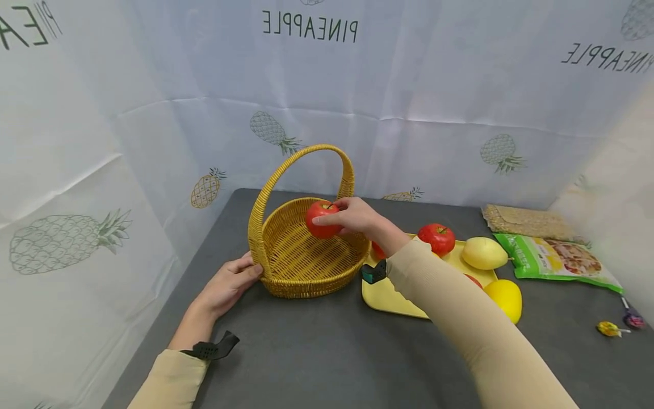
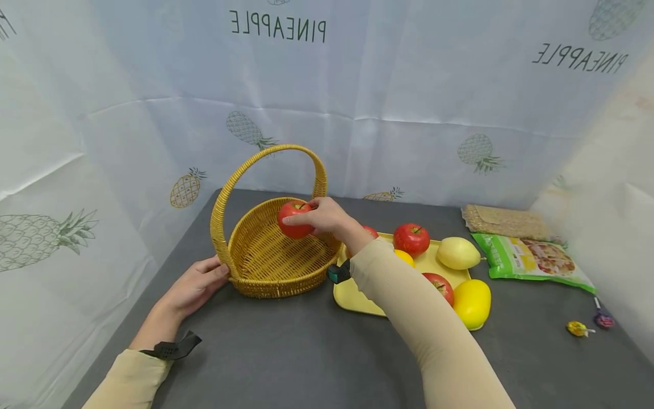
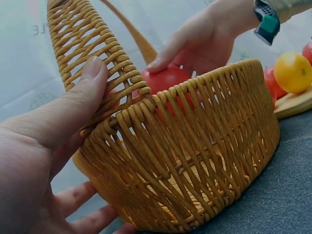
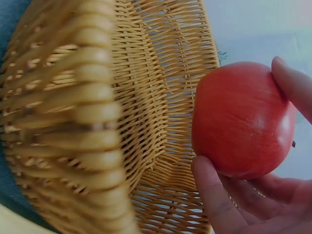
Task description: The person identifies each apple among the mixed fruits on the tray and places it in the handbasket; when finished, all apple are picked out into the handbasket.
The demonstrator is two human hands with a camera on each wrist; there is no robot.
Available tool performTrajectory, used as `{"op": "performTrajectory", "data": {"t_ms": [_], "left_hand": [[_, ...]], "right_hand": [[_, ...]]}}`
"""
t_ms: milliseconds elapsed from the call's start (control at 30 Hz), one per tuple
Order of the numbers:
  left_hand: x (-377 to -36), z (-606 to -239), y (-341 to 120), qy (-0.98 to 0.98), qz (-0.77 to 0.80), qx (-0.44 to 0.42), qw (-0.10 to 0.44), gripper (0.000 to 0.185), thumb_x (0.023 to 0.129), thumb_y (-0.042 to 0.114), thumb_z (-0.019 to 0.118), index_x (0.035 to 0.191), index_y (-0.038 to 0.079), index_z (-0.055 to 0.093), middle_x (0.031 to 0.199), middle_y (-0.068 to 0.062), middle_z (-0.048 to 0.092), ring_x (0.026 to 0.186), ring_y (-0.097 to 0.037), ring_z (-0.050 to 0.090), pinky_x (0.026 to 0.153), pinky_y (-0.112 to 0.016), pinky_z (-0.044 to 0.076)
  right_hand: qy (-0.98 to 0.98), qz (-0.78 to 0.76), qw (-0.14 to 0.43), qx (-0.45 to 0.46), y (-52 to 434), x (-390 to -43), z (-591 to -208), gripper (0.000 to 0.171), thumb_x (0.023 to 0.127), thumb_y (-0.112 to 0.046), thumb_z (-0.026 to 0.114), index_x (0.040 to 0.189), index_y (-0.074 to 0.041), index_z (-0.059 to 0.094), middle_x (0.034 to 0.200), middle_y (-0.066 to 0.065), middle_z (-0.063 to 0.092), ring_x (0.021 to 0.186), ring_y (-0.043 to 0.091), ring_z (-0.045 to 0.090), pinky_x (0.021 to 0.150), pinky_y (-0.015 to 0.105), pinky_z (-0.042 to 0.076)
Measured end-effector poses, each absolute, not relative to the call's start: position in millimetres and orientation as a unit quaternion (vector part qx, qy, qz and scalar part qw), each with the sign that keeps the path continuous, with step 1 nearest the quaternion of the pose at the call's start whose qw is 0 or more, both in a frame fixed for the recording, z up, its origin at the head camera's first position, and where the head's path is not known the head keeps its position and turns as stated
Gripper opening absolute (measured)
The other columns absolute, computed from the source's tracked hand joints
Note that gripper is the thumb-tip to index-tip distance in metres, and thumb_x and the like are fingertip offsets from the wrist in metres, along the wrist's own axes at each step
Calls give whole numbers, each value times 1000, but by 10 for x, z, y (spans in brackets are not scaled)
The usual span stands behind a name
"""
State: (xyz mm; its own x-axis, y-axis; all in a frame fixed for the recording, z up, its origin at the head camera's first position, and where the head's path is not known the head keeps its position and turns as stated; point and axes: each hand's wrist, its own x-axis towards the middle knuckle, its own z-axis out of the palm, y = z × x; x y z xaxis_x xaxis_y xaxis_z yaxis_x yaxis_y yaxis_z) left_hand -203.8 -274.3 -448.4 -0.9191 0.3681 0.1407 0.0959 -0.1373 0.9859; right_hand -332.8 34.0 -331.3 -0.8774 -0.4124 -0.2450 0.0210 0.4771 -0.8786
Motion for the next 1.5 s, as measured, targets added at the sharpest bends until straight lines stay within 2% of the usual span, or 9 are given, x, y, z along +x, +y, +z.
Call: {"op": "performTrajectory", "data": {"t_ms": [133, 233, 367, 467, 633, 733, 1000, 1200, 1500], "left_hand": [[-2045, -4472, -2750, 650, 732, 181, 93, 40, 108, 12, 55, 133, -20, 55, 169, -22, 5, 154, -37, -2, 106, -23, 43], [-2053, -4473, -2748, 649, 733, 182, 93, 40, 108, 11, 55, 133, -21, 54, 168, -23, 6, 154, -32, 4, 106, -24, 43], [-2056, -4479, -2750, 650, 731, 183, 96, 40, 108, 11, 54, 132, -21, 53, 168, -23, 7, 151, -17, 18, 106, -25, 43], [-2057, -4480, -2754, 651, 731, 184, 95, 41, 108, 11, 55, 132, -22, 53, 168, -23, 8, 146, -8, 25, 106, -25, 43], [-2057, -4473, -2756, 652, 729, 188, 92, 42, 108, 12, 54, 133, -22, 52, 168, -24, 7, 149, -12, 21, 106, -25, 43], [-2054, -4469, -2756, 652, 729, 188, 91, 42, 108, 11, 54, 134, -22, 52, 168, -24, 7, 151, -15, 17, 107, -25, 43], [-2032, -4470, -2750, 655, 729, 178, 93, 41, 108, 12, 56, 131, -22, 53, 166, -28, 9, 143, -3, 30, 106, -26, 44], [-2018, -4471, -2754, 655, 730, 175, 91, 41, 107, 12, 57, 130, -22, 54, 165, -29, 10, 140, -1, 33, 106, -26, 44], [-2019, -4478, -2760, 650, 731, 186, 89, 36, 107, 11, 57, 129, -18, 59, 165, -25, 17, 139, -1, 37, 105, -26, 45]], "right_hand": [[832, -498, 212, -122, 290, -3381, -3297, 69, 84, -40, 86, 135, -5, 56, 126, 11, 59, 113, 28, 59, 89, 42, 57], [835, -493, 206, -128, 267, -3404, -3280, 64, 85, -40, 85, 131, -5, 58, 124, 11, 60, 110, 27, 60, 85, 41, 57], [846, -475, 198, -138, 238, -3421, -3278, 60, 85, -40, 85, 128, -6, 60, 121, 11, 62, 107, 27, 60, 81, 40, 57], [856, -459, 191, -140, 209, -3448, -3295, 61, 84, -41, 86, 127, -6, 60, 119, 11, 62, 105, 26, 60, 84, 42, 56], [868, -437, 188, -143, 153, -3519, -3342, 66, 83, -41, 87, 130, -3, 59, 119, 12, 61, 106, 27, 60, 94, 49, 53], [880, -414, 182, -146, 120, -3559, -3374, 71, 82, -42, 87, 134, -3, 57, 121, 12, 60, 107, 28, 58, 94, 47, 53], [896, -378, 189, -138, 17, -3587, -3507, 83, 83, -43, 86, 146, -3, 50, 127, 10, 57, 112, 26, 55, 92, 38, 51], [898, -367, 192, -149, -43, -3603, -3542, 70, 86, -42, 84, 135, -1, 56, 118, 12, 60, 106, 27, 57, 91, 42, 52], [869, -413, 238, -130, -42, -3611, -3618, 84, 88, -32, 85, 152, -2, 41, 134, 14, 53, 117, 29, 54, 100, 44, 49]]}}
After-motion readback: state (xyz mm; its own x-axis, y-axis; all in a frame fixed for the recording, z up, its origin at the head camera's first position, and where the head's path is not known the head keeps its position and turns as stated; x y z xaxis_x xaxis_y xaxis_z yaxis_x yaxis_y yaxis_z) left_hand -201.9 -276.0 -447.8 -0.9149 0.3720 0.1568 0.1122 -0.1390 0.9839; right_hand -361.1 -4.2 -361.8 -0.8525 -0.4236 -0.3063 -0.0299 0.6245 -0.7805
